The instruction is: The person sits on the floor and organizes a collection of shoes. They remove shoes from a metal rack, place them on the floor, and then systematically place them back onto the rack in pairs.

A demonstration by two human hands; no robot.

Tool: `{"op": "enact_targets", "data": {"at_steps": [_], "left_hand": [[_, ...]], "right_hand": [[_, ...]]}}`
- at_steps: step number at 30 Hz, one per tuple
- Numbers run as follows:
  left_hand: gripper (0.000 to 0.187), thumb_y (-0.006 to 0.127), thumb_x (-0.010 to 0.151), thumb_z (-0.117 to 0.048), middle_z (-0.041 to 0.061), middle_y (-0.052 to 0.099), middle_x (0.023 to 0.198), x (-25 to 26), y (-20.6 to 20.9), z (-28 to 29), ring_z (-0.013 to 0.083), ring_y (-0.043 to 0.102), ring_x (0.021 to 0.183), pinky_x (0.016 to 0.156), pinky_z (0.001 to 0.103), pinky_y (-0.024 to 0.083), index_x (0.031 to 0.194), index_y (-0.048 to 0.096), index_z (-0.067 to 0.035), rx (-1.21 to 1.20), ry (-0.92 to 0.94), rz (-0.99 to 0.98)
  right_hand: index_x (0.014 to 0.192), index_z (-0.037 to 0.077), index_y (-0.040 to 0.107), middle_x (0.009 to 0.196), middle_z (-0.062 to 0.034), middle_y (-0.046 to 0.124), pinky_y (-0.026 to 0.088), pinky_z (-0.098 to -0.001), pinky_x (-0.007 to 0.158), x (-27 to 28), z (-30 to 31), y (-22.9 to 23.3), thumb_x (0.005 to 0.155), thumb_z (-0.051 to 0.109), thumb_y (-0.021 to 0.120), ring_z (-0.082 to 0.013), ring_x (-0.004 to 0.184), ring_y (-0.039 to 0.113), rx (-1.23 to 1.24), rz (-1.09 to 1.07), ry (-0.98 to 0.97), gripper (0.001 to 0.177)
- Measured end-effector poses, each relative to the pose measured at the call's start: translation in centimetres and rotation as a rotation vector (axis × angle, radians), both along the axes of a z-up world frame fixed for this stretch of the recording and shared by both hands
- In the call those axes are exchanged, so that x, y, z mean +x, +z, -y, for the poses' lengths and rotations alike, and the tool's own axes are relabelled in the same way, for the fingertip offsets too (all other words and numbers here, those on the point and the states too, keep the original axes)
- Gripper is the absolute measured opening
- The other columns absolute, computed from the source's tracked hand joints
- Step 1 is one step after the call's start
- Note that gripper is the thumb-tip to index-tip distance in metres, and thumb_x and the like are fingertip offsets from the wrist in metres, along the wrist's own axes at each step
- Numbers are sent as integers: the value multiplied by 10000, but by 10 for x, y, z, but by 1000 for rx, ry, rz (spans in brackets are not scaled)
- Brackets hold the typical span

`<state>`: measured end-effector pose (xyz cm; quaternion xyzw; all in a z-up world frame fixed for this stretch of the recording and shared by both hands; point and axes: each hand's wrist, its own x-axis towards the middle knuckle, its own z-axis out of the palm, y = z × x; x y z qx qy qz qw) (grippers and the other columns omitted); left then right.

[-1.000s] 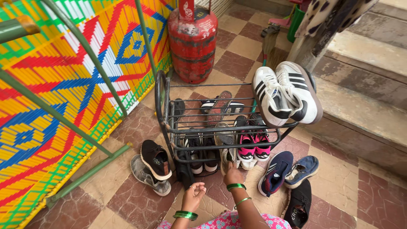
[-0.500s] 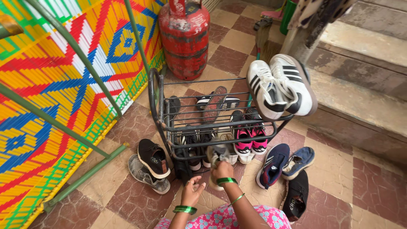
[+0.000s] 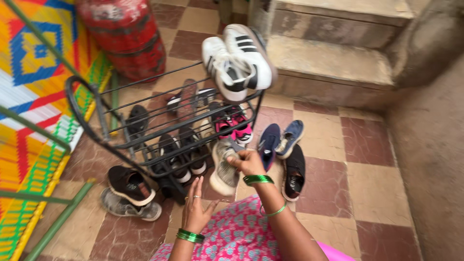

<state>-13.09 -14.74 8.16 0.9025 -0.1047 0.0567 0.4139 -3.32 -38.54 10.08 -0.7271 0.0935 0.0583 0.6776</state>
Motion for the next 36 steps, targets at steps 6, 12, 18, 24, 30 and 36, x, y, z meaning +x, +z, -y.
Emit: {"op": "enact_targets", "data": {"at_steps": [6, 12, 18, 24, 30, 36], "left_hand": [[803, 789, 807, -421, 154, 382, 1584, 15, 8, 18, 373, 489, 1351, 1084, 455, 442, 1489, 435, -188, 147, -1, -214], [731, 792, 827, -386, 175, 428, 1534, 16, 16, 48, 414, 494, 1344, 1075, 480, 458, 1465, 493, -195, 95, -40, -84], [745, 788, 804, -357, 109, 374, 1605, 21, 37, 102, 395, 493, 1330, 1072, 479, 451, 1465, 470, -230, 161, -110, -262], [768, 809, 799, -338, 149, 369, 1573, 28, 35, 128, 417, 469, 1353, 1102, 508, 411, 1475, 465, -214, 186, -132, -176], [769, 802, 794, -317, 145, 336, 1594, 25, 24, 125, 420, 464, 1352, 1088, 484, 425, 1473, 458, -208, 159, -164, -198], [758, 815, 792, -297, 119, 348, 1581, 32, 33, 123, 418, 444, 1371, 1088, 474, 431, 1462, 472, -213, 125, -96, -192]], "right_hand": [[896, -13, 771, 729, -20, 725, 479, -269, 524, -14, 124, -19, 831, 199, 801, -100, 561, 591, 10, -68, -185, 224], [947, -13, 793, 696, -93, 727, 517, -333, 579, -22, 223, -86, 794, 234, 845, -152, 594, 646, -535, -243, -110, 295], [954, 68, 813, 789, -156, 760, 564, -413, 703, -31, 257, -114, 761, 292, 844, -272, 703, 739, -843, -254, -42, 297], [999, 78, 803, 1140, -203, 728, 582, -437, 969, -55, 237, -142, 818, 234, 729, -354, 1087, 717, -1136, -437, 182, 250], [1050, 47, 770, 1148, -230, 706, 550, -457, 984, -76, 233, -152, 870, 242, 702, -389, 1102, 679, -1137, -509, 109, 274], [1033, 188, 814, 1054, -149, 754, 561, -428, 932, -27, 214, -125, 806, 266, 767, -346, 1017, 720, -923, -282, 71, 245]]}}
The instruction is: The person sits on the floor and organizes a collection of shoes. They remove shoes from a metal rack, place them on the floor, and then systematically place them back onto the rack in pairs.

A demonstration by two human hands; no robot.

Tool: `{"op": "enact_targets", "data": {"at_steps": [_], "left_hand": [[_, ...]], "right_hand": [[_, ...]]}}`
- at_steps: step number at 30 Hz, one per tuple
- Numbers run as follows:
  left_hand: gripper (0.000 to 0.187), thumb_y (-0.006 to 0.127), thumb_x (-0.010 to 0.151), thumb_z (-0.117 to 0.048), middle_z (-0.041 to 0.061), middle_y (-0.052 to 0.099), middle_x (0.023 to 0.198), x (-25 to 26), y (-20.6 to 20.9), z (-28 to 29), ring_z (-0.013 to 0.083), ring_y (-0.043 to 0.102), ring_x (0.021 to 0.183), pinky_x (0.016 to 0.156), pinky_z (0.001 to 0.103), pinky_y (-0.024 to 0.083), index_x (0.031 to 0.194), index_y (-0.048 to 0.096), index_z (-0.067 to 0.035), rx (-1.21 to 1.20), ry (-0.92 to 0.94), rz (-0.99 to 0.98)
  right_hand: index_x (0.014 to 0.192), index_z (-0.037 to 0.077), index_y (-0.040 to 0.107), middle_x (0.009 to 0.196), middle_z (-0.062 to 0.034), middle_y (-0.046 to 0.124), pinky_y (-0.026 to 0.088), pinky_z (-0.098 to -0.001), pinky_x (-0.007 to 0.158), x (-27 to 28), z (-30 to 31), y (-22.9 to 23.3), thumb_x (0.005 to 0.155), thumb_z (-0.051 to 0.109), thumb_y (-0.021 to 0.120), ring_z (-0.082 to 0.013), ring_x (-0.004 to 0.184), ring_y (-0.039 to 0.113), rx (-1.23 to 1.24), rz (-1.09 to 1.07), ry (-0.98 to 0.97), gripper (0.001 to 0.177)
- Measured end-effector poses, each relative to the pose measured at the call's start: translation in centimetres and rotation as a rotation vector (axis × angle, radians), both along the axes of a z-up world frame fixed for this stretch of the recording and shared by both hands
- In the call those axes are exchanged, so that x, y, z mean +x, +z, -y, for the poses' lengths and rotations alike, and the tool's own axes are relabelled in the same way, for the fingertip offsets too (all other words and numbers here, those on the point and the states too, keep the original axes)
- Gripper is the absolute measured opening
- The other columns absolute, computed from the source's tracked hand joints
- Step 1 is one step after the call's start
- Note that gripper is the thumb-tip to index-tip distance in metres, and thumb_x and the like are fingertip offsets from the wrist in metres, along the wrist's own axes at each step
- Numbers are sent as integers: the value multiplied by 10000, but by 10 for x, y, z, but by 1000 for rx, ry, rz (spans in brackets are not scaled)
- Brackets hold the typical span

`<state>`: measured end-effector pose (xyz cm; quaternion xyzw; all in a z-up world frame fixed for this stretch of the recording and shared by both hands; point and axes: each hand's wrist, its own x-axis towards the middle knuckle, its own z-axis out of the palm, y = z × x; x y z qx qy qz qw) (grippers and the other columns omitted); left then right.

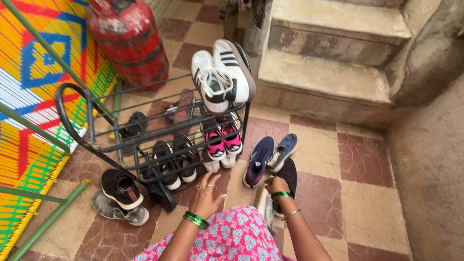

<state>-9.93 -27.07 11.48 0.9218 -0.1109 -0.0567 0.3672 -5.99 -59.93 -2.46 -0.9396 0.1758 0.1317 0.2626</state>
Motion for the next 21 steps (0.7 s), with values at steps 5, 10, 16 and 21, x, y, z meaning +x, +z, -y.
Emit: {"op": "enact_targets", "data": {"at_steps": [5, 10, 16, 21], "left_hand": [[745, 819, 796, -263, 157, 343, 1586, 10, 0, -2, 417, 439, 1363, 1106, 476, 403, 1453, 485, -158, -78, -12, 151], [771, 836, 787, -250, 189, 334, 1583, 15, 1, -10, 420, 413, 1394, 1115, 478, 381, 1457, 476, -126, -95, 1, 253], [787, 843, 784, -225, 208, 308, 1593, 16, 11, -22, 410, 393, 1419, 1121, 471, 377, 1464, 457, -135, -88, 52, 264], [822, 850, 772, -203, 212, 298, 1593, 25, 16, -27, 414, 356, 1441, 1136, 475, 361, 1475, 432, -117, -108, 75, 290]], "right_hand": [[1006, 134, 802, 967, -145, 763, 583, -403, 784, 51, -48, 56, 799, 218, 779, -314, 876, 751, 166, 505, 168, 225], [1074, 122, 735, 955, -117, 705, 555, -402, 685, 88, -99, 155, 800, 151, 776, -304, 749, 698, 162, 805, 55, 279], [1360, 51, 511, 1354, -237, 506, 453, -501, 1072, 130, -129, 247, 778, 178, 851, -414, 1267, 528, -12, 1123, -82, 686], [1463, 19, 365, 1453, -284, 383, 374, -516, 1116, 166, -145, 273, 720, 379, 919, -466, 1347, 412, -12, 916, -154, 994]]}}
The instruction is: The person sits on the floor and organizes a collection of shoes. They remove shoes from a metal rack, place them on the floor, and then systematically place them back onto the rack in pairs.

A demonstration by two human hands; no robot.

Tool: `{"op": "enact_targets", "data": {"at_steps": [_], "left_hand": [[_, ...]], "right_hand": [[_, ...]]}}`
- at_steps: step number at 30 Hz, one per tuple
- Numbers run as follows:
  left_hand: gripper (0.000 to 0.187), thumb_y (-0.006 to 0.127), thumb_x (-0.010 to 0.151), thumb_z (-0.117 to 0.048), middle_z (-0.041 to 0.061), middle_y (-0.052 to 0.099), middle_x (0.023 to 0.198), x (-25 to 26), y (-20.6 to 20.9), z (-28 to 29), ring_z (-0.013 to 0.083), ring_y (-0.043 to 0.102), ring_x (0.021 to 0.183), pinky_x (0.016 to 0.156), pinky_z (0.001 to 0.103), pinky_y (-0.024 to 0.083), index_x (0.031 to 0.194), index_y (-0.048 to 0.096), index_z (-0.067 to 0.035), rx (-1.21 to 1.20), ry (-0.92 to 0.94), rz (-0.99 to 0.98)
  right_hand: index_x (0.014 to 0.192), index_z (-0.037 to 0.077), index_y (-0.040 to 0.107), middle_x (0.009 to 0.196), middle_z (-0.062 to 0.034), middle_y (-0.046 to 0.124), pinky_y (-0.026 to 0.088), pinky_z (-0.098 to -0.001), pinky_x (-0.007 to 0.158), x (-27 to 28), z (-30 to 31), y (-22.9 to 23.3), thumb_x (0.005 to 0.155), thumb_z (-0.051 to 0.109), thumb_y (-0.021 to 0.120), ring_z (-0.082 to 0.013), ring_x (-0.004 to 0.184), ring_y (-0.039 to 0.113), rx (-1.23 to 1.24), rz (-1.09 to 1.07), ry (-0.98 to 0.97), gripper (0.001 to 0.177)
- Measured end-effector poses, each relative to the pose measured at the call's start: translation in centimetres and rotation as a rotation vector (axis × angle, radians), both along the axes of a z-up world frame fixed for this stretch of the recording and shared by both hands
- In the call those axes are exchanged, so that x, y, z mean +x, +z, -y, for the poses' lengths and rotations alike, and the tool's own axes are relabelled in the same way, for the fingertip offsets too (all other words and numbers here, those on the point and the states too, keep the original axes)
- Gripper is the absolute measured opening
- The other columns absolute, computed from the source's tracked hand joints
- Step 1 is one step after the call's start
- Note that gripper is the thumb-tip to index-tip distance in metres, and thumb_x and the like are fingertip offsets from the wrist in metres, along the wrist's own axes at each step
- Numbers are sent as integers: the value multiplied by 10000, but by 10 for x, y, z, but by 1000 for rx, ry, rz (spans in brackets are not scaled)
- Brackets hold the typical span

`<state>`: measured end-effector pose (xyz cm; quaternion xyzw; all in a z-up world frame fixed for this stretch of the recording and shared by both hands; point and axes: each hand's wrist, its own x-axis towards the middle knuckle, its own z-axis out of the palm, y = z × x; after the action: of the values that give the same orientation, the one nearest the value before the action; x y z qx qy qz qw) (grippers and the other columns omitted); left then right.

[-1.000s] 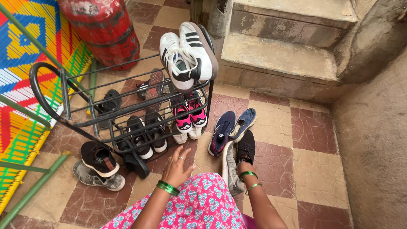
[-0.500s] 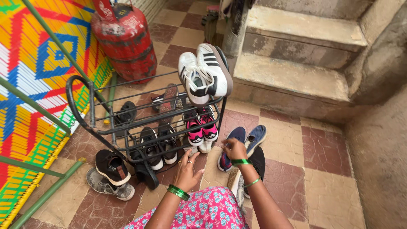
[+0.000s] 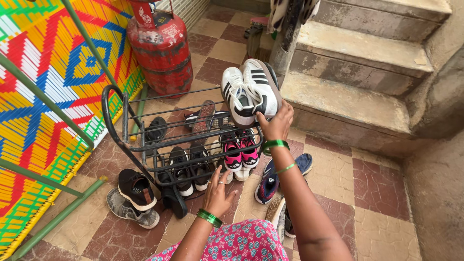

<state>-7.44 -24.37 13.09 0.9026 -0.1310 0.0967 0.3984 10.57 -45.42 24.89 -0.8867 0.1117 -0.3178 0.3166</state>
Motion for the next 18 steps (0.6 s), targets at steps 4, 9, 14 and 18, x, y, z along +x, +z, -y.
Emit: {"op": "enact_targets", "data": {"at_steps": [4, 9, 14, 18], "left_hand": [[819, 848, 766, -206, 203, 296, 1600, 1, -1, -5, 408, 354, 1448, 1140, 473, 366, 1471, 438, -122, 9, 5, -4], [802, 851, 777, -235, 199, 297, 1604, -1, -11, -16, 404, 362, 1440, 1130, 471, 367, 1461, 447, -129, 25, 29, -24], [798, 852, 778, -245, 207, 307, 1592, -3, -18, -28, 412, 352, 1444, 1145, 472, 352, 1459, 455, -120, 27, 44, -10], [787, 848, 789, -259, 206, 310, 1592, -6, -20, -35, 405, 347, 1450, 1150, 465, 353, 1459, 460, -122, 13, 49, -16]], "right_hand": [[1511, 8, 309, 1504, -279, 364, 421, -515, 1096, 15, -11, 3, 696, 488, 905, -479, 1339, 434, 26, -109, -2, 1119], [1502, 33, 327, 1476, -308, 353, 448, -530, 1048, 24, -13, 2, 657, 479, 940, -514, 1276, 475, 23, -131, -18, 1135], [1450, 75, 417, 1405, -264, 439, 500, -513, 1013, 28, 0, -2, 624, 459, 931, -460, 1212, 563, 113, -107, -8, 1046], [1384, 72, 475, 1346, -239, 483, 510, -498, 1001, 29, 8, -9, 653, 432, 918, -427, 1189, 583, 160, 9, -12, 927]]}}
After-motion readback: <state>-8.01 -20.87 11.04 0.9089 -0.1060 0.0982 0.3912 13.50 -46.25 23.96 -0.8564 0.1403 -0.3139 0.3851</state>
